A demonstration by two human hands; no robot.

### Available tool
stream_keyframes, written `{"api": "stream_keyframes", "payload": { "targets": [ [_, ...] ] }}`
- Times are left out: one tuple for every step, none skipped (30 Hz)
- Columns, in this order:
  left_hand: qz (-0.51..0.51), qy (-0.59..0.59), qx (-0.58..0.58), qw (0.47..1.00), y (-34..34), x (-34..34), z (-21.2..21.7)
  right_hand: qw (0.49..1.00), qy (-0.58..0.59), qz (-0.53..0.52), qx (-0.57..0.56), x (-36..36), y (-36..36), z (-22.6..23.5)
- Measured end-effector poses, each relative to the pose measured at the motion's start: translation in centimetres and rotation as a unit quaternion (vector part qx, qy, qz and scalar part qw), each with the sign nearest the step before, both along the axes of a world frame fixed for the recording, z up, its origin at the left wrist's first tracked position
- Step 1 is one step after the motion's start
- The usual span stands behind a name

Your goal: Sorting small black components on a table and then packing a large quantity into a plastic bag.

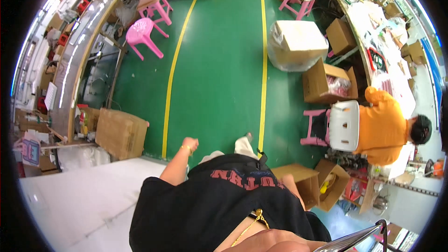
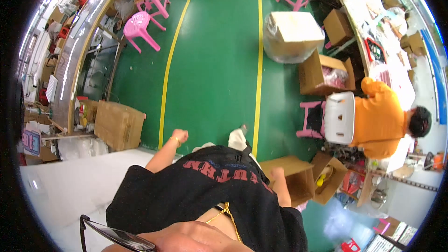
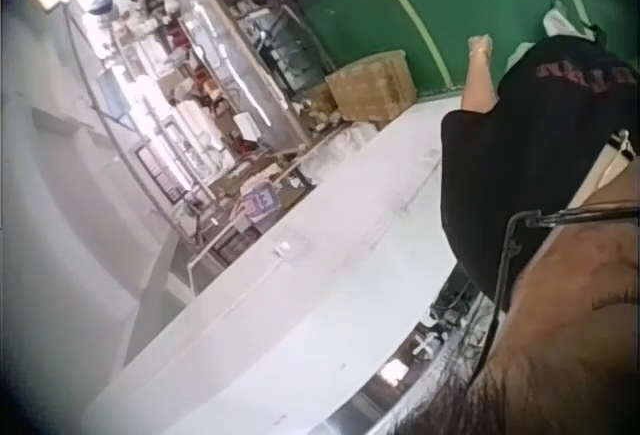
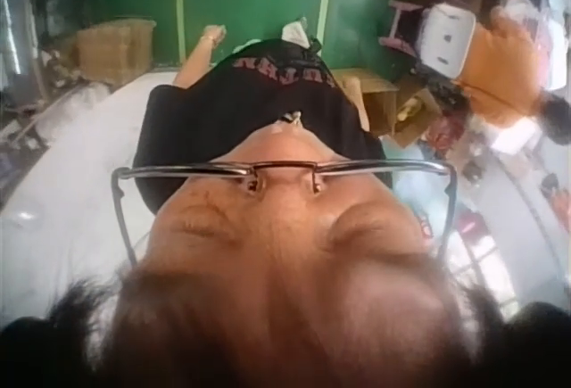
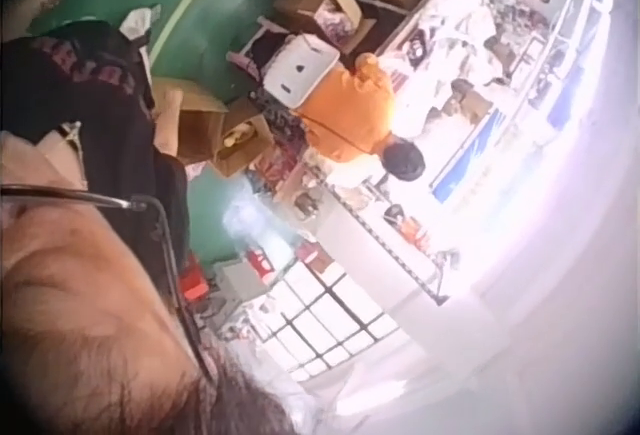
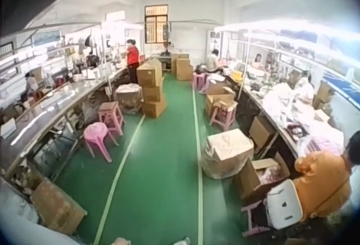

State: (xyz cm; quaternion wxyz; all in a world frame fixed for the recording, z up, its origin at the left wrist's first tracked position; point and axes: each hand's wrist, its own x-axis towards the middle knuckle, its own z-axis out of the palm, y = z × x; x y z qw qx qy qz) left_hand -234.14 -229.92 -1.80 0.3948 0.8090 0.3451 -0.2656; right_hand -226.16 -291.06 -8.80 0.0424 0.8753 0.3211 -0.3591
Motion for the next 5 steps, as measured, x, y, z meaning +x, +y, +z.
{"api": "stream_keyframes", "payload": {
  "targets": [
    [0.076,0.03,-0.062,0.995,-1.1,2.7,0.3,0.993,-0.062,-0.038,0.09,6.5,1.6,1.4],
    [0.152,0.067,-0.122,0.979,-2.0,4.7,0.9,0.987,-0.093,-0.084,0.103,12.7,3.2,0.9],
    [0.143,0.071,-0.126,0.979,-1.8,7.1,1.3,0.934,-0.098,-0.263,0.22,17.8,5.3,0.8],
    [0.175,0.036,-0.117,0.977,-2.1,9.1,1.8,0.925,-0.243,-0.205,0.209,22.8,6.2,-0.2],
    [0.233,0.001,-0.102,0.967,-2.2,9.3,1.7,0.931,-0.233,-0.195,0.202,23.8,6.1,0.1]
  ]
}}
